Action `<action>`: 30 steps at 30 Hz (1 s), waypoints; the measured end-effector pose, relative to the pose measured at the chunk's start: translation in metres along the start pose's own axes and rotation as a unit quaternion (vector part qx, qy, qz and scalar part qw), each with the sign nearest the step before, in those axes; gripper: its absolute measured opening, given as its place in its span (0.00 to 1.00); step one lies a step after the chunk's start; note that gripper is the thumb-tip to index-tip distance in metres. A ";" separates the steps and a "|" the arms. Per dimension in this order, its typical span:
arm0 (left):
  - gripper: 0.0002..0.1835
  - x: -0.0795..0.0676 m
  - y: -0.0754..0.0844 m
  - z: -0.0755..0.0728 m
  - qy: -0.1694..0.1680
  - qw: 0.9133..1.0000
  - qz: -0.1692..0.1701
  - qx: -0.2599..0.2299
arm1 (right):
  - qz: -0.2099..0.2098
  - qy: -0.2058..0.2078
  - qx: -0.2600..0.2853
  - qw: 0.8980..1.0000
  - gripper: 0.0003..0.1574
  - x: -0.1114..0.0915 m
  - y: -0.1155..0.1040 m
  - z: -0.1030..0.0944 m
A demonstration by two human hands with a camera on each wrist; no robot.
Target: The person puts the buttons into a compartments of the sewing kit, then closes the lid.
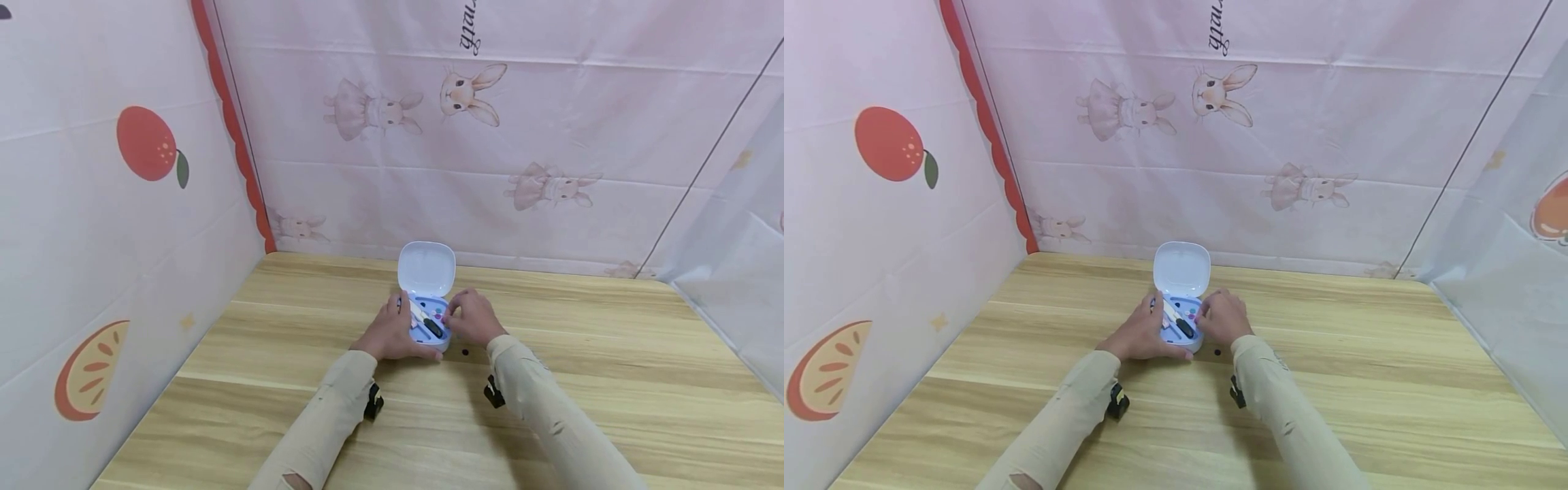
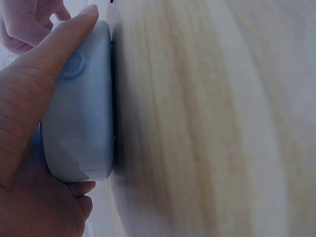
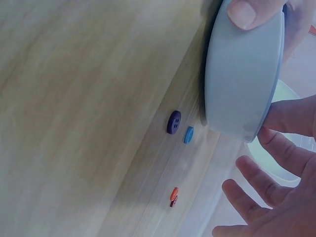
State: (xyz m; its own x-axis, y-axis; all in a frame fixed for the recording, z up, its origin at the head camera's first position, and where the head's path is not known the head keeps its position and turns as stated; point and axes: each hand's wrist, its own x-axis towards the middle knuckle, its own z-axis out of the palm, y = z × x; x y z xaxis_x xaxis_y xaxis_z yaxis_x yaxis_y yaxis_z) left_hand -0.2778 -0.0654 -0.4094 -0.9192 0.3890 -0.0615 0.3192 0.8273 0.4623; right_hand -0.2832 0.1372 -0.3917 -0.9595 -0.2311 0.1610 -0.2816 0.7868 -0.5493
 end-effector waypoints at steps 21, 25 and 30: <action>0.78 0.001 -0.001 0.003 0.004 1.000 -0.003 -0.002 | 0.025 0.006 -0.022 0.999 0.07 -0.002 -0.005 0.001; 0.78 0.000 0.000 0.002 0.003 1.000 -0.001 -0.007 | 0.025 0.003 -0.012 1.000 0.07 -0.002 -0.003 0.001; 0.78 -0.001 0.000 0.001 0.004 1.000 -0.001 -0.012 | 0.026 0.005 0.037 0.999 0.04 -0.001 0.003 -0.003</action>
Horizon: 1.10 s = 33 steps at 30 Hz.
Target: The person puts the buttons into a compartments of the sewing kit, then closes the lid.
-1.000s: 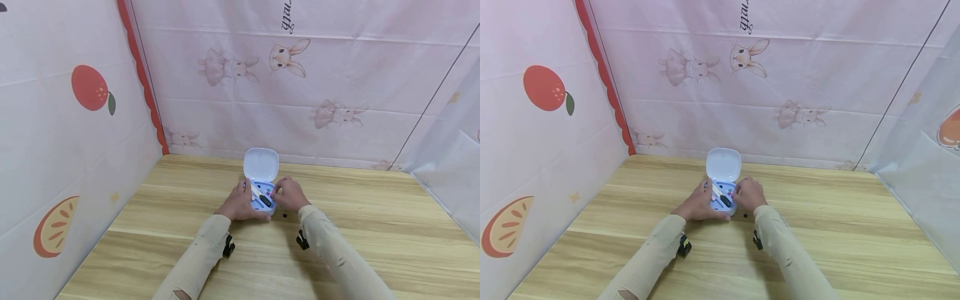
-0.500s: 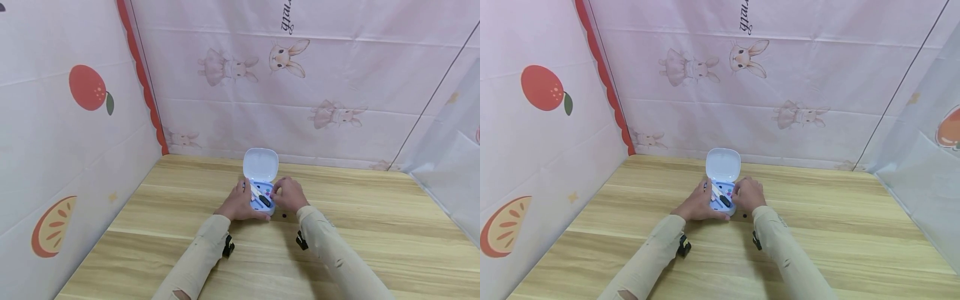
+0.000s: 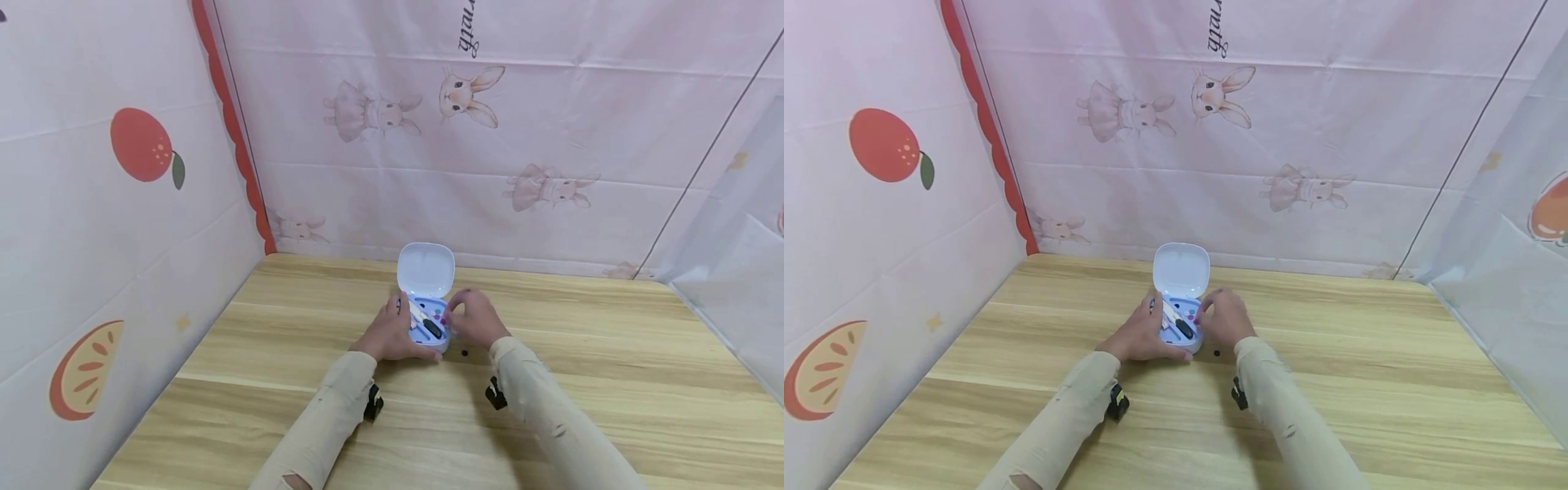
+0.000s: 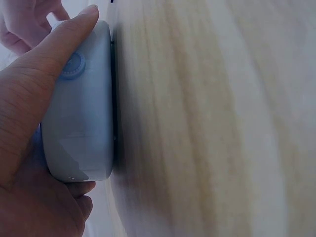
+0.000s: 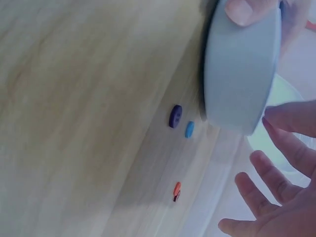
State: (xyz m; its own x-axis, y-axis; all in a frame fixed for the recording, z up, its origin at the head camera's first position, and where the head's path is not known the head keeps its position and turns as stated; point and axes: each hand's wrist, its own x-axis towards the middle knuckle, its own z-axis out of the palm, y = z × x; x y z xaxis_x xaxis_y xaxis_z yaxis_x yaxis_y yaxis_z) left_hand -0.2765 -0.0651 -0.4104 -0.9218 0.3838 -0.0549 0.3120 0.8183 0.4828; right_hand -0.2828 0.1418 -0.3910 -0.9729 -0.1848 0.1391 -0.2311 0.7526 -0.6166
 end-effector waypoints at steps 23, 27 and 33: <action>0.77 0.001 0.001 -0.002 -0.002 1.000 -0.011 0.004 | 0.094 0.029 -0.049 0.994 0.07 -0.010 0.028 -0.027; 0.77 0.001 0.001 -0.002 -0.002 1.000 -0.013 0.001 | 0.095 0.009 -0.065 0.993 0.08 -0.010 0.031 -0.026; 0.77 0.000 0.002 -0.002 -0.003 1.000 -0.015 0.001 | 0.086 -0.013 -0.094 0.992 0.07 -0.009 0.036 -0.025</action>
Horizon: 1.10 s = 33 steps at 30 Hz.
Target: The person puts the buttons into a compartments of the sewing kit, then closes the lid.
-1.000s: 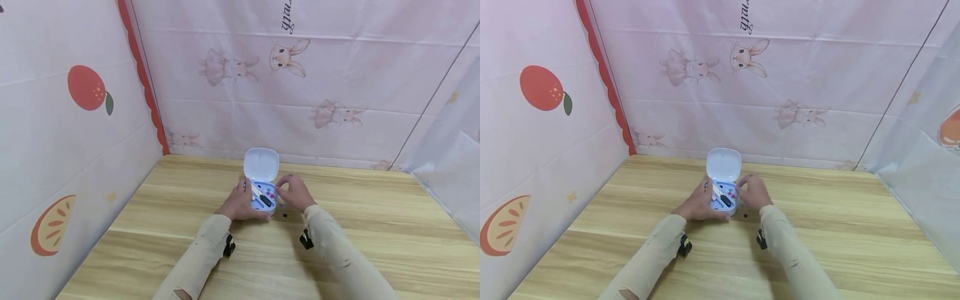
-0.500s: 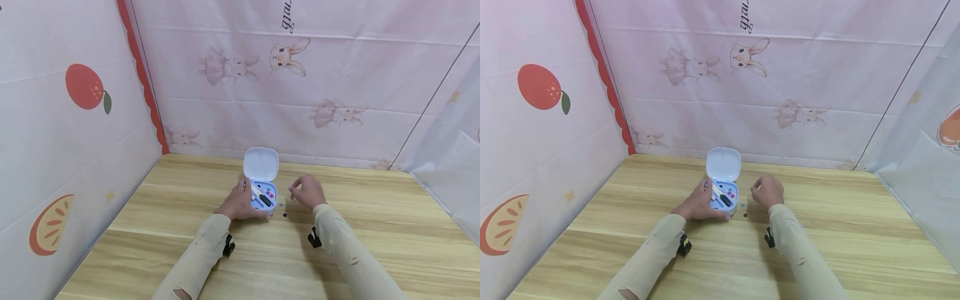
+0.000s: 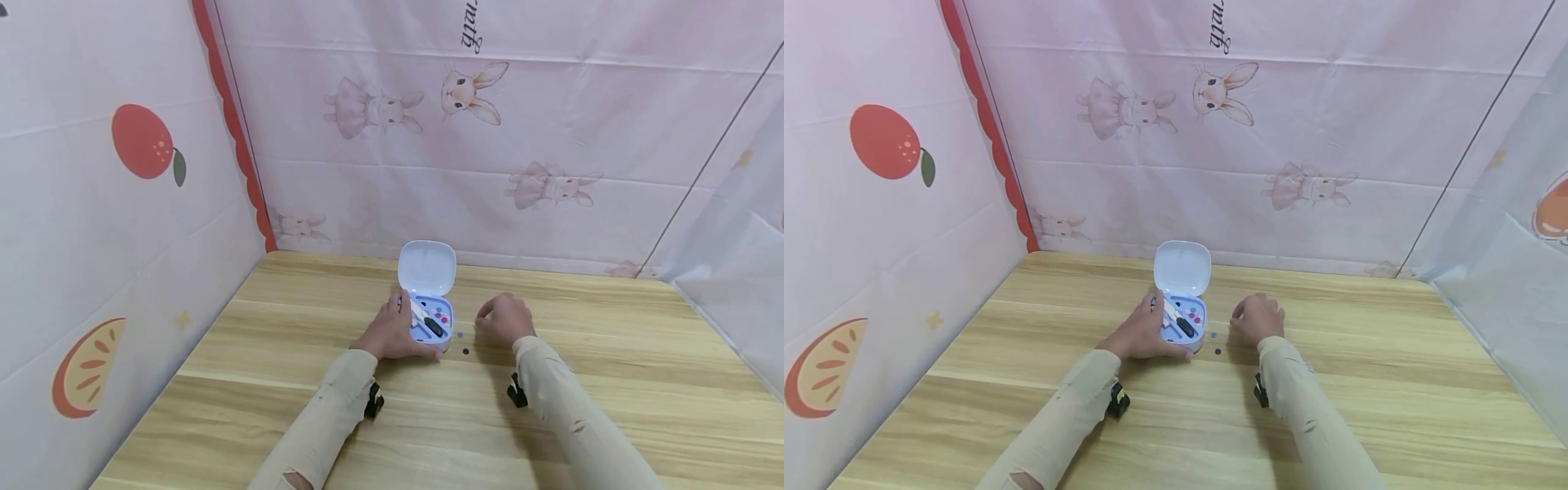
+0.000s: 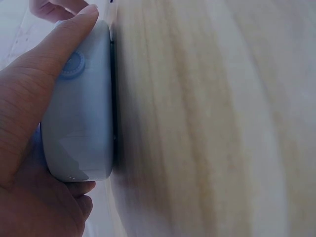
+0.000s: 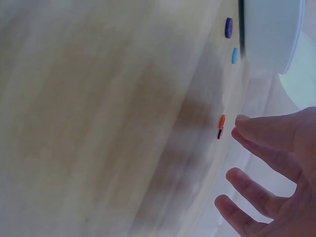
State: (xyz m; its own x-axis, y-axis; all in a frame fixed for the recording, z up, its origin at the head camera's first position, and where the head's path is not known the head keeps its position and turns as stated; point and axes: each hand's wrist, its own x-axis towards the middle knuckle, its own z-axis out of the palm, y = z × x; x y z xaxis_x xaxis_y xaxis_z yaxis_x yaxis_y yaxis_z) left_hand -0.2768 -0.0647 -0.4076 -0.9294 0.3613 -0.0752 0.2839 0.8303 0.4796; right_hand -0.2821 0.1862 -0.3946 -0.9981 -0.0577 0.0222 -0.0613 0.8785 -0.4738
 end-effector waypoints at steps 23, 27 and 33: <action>0.77 0.002 -0.002 0.002 0.000 1.000 -0.004 0.003 | 0.002 -0.021 -0.026 0.999 0.05 0.002 0.007 0.007; 0.77 0.002 -0.002 0.002 0.002 1.000 -0.004 0.001 | -0.004 -0.012 -0.025 1.000 0.04 0.002 0.006 0.007; 0.77 0.002 -0.001 0.002 0.001 1.000 -0.003 -0.004 | 0.001 -0.014 -0.031 0.999 0.02 0.001 0.005 0.007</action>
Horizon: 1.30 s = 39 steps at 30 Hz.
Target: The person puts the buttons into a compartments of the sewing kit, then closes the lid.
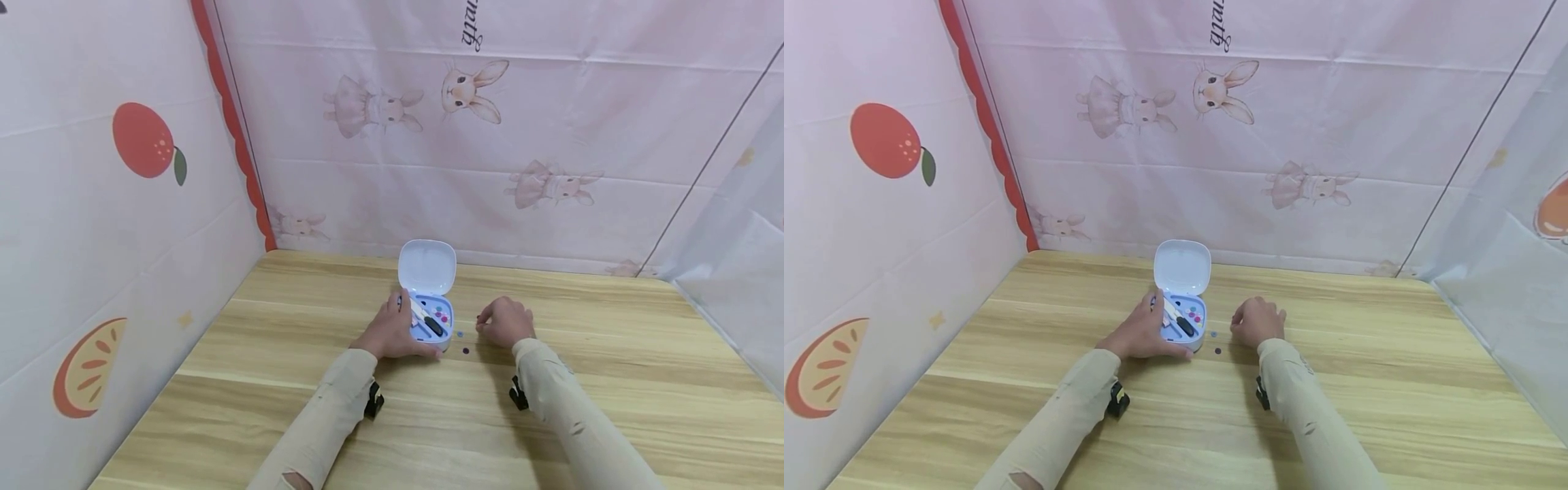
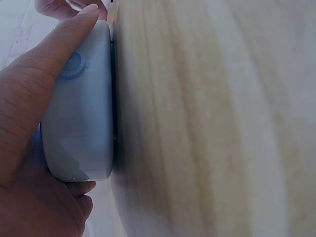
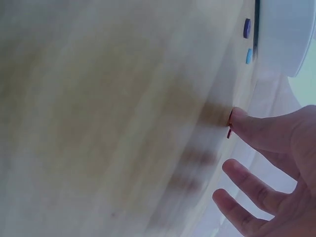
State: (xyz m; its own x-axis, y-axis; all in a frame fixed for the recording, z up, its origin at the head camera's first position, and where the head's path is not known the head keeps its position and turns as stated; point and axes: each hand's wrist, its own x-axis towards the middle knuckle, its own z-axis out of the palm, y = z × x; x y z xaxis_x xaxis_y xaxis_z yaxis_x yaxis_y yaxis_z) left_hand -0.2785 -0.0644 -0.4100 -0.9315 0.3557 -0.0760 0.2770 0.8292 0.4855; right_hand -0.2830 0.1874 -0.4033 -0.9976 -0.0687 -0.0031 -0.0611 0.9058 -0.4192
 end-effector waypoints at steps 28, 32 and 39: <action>0.78 0.000 0.000 -0.002 0.006 1.000 0.004 -0.010 | -0.026 0.025 -0.036 0.999 0.02 0.000 -0.005 0.002; 0.78 -0.001 0.001 -0.002 0.004 1.000 0.003 -0.011 | -0.029 0.026 -0.034 0.999 0.01 0.001 -0.003 0.004; 0.78 -0.002 0.000 -0.001 0.003 1.000 0.006 -0.013 | -0.034 0.021 -0.038 0.998 0.05 0.000 0.000 0.005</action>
State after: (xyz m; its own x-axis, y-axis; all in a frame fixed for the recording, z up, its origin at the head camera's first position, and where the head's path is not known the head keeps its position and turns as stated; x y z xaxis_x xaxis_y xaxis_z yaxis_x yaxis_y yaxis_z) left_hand -0.2769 -0.0653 -0.4087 -0.9297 0.3625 -0.0647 0.2820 0.8139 0.5080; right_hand -0.2824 0.1855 -0.4073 -0.9914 -0.1155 0.0611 -0.1296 0.9290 -0.3466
